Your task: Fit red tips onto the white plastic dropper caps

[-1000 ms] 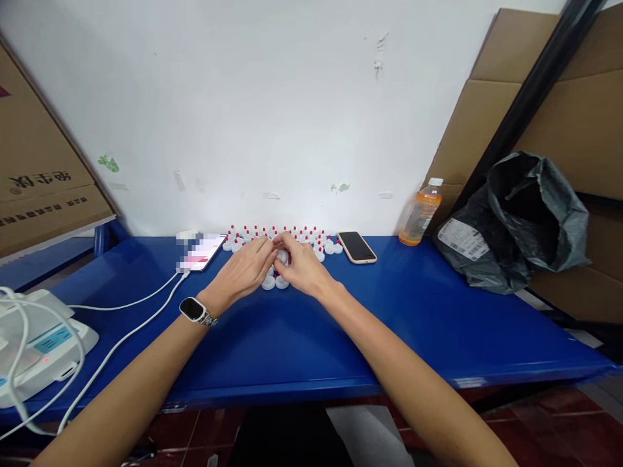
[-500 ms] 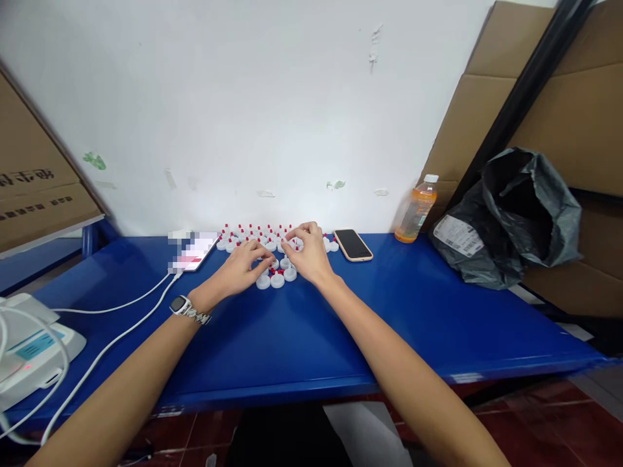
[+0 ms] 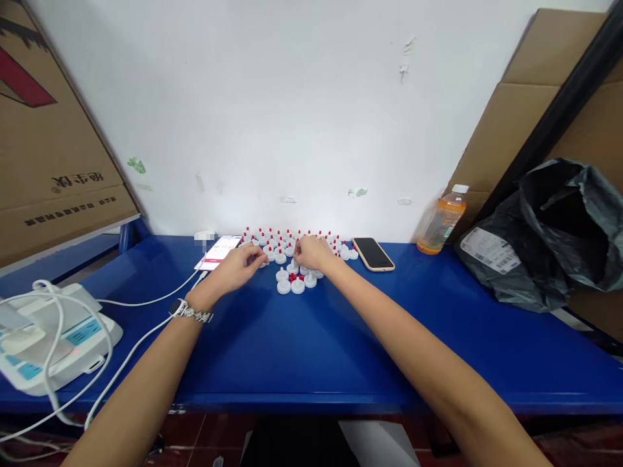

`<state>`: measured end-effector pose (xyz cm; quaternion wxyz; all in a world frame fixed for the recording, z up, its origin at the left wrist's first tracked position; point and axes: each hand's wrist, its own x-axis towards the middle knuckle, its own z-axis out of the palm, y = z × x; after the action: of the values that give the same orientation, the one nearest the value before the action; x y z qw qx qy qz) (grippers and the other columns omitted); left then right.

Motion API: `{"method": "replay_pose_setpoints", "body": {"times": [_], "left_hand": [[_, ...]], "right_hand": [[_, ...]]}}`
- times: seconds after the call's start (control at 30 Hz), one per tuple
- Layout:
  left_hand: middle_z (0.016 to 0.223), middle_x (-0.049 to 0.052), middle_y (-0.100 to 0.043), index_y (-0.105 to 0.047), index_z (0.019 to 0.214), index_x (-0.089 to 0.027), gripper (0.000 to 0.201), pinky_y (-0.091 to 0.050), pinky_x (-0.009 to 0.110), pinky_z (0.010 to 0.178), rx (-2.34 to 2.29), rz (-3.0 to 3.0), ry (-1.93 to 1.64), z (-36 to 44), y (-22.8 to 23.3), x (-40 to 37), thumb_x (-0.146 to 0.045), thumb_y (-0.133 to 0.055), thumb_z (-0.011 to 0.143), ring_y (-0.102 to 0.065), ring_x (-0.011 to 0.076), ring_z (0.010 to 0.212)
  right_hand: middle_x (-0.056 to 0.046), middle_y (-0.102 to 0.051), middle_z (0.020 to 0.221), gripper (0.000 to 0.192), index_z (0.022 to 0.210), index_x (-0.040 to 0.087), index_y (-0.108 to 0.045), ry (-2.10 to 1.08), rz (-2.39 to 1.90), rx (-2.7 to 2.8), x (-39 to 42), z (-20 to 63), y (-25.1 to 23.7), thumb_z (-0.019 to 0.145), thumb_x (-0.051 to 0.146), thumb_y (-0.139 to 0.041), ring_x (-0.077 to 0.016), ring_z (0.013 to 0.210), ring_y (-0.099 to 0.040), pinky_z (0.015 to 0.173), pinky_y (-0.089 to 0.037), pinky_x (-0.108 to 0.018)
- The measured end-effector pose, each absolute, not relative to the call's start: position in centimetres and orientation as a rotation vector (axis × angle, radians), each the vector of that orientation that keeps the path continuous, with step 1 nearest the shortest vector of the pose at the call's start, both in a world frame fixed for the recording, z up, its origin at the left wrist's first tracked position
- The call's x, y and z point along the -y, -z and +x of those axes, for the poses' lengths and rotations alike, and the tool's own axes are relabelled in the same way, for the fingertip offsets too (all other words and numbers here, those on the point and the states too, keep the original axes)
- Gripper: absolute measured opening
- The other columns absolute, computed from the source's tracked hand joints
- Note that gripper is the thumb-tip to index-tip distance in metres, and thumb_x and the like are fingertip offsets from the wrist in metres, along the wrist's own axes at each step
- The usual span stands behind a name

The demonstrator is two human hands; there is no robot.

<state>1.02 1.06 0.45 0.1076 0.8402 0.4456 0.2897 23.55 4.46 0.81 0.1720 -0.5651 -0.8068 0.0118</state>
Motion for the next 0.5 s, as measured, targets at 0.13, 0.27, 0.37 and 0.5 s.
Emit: {"method": "replay_pose_setpoints", "body": {"times": [0.13, 0.27, 0.37, 0.5], "left_hand": [[0.073, 0.003, -0.067, -0.066, 0.074, -0.021, 0.042, -0.038, 0.031, 0.062, -1.347, 2.44, -0.828, 1.1, -0.5, -0.8, -0.046, -0.041, 0.096, -0.058, 0.0193, 0.067], [0.068, 0.003, -0.065, -0.064, 0.072, -0.02, 0.045, -0.035, 0.029, 0.058, -1.381, 2.435, -0.792, 1.5, -0.2, -0.5, -0.048, -0.039, 0.097, -0.057, 0.0185, 0.062], [0.075, 0.003, -0.066, -0.063, 0.077, -0.02, 0.038, -0.036, 0.029, 0.06, -1.4, 2.443, -0.799, 1.6, 0.0, -0.4, -0.043, -0.04, 0.098, -0.058, 0.0185, 0.067], [0.089, 0.005, -0.065, -0.059, 0.084, -0.02, 0.027, -0.039, 0.03, 0.064, -1.418, 2.456, -0.92, 2.1, 0.1, -0.4, -0.038, -0.044, 0.097, -0.059, 0.0188, 0.076]], "right_hand": [[-0.008, -0.074, 0.086, 0.019, 0.092, 0.021, -0.074, -0.013, -1.62, 2.242, -5.3, 22.3, -0.9, 0.082, 0.031, -0.061, -0.0246, 0.084, -0.066, 0.081, -0.043, -0.036], [-0.007, -0.073, 0.087, 0.02, 0.087, 0.02, -0.072, -0.018, -1.625, 2.283, -6.2, 20.1, -0.7, 0.083, 0.036, -0.062, -0.0256, 0.094, -0.064, 0.096, -0.035, -0.043], [-0.009, -0.073, 0.091, 0.015, 0.083, 0.018, -0.07, -0.02, -1.656, 2.294, -6.2, 19.2, -0.6, 0.082, 0.031, -0.062, -0.0268, 0.099, -0.063, 0.096, -0.033, -0.045], [-0.01, -0.07, 0.105, 0.018, 0.095, 0.019, -0.066, -0.001, -1.514, 2.121, -4.6, 20.4, -1.2, 0.089, 0.029, -0.052, -0.0258, 0.101, -0.062, 0.093, -0.037, -0.042]]}}
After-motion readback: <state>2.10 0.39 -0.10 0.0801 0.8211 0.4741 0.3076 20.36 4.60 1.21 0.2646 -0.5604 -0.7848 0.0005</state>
